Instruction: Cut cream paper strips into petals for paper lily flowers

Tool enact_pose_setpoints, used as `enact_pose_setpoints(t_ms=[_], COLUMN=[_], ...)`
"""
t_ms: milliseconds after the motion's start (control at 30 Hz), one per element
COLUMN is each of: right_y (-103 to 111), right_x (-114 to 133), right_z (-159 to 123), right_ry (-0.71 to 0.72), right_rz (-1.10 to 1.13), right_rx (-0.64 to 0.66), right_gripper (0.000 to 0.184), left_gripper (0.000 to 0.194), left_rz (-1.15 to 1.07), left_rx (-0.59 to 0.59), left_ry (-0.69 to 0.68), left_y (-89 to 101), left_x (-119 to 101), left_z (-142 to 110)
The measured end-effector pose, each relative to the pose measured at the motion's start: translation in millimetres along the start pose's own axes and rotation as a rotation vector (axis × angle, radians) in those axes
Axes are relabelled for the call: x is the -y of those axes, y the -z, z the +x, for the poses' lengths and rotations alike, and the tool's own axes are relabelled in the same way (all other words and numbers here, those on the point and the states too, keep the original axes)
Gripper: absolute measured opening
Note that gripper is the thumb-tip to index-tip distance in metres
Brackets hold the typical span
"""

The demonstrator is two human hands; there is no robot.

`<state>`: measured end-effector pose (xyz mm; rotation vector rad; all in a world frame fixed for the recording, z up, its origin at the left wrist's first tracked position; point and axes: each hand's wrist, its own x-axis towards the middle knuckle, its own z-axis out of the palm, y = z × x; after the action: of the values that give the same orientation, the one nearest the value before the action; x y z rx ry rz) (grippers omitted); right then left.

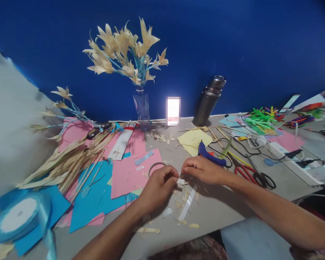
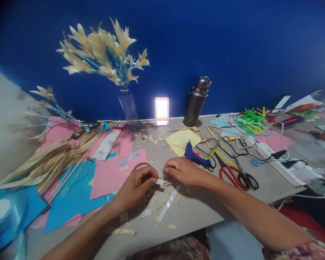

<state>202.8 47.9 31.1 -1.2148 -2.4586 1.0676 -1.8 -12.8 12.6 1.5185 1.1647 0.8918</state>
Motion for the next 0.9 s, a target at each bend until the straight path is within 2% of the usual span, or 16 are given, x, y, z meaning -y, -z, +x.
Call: enact_pose_setpoints(t_ms=[100,167,300,433,600,700,800,900], right_y=[16,23,22,24,35,26,9,-1], right_x=[-10,-17,-25,-27,-29,-25,-14,-2], right_z=[11,23,43,42,31,29,24,14], right_ry=[-0.040,-0.095,-0.127,-0.086,-0.114,-0.063,-0.055,-0.046], right_rz=[-0.381,-0.474,-0.476,-0.420,-0.413,-0.498,-0.633,-0.642], right_rx=[-0.142,-0.173,-0.154,-0.113,-0.234,-0.164,-0.067,0.022], right_gripper=[0.023,0.027,0.024,0.028,0.037,0.034,0.020,0.011], left_gripper=[0.016,0.018,0.022,0.019,0.014,0.013,0.013,0.013], left_rz=[0.080,0.124,0.183,0.186,0.236,0.299,0.336,0.367], left_rx=[0.033,0.049,0.059,0.037,0.064,0.096,0.110,0.125], left_ry=[-0.040,-0.063,-0.085,-0.079,-0.107,-0.152,-0.167,-0.162], left_y=[-3.2,-4.4,-5.6,-7.3,-12.3,-14.9,-15.7,-15.6], left_x=[2,3,4,6,10,11,11,12], left_z=[-4,-5,-6,-6,-7,-9,-10,-11])
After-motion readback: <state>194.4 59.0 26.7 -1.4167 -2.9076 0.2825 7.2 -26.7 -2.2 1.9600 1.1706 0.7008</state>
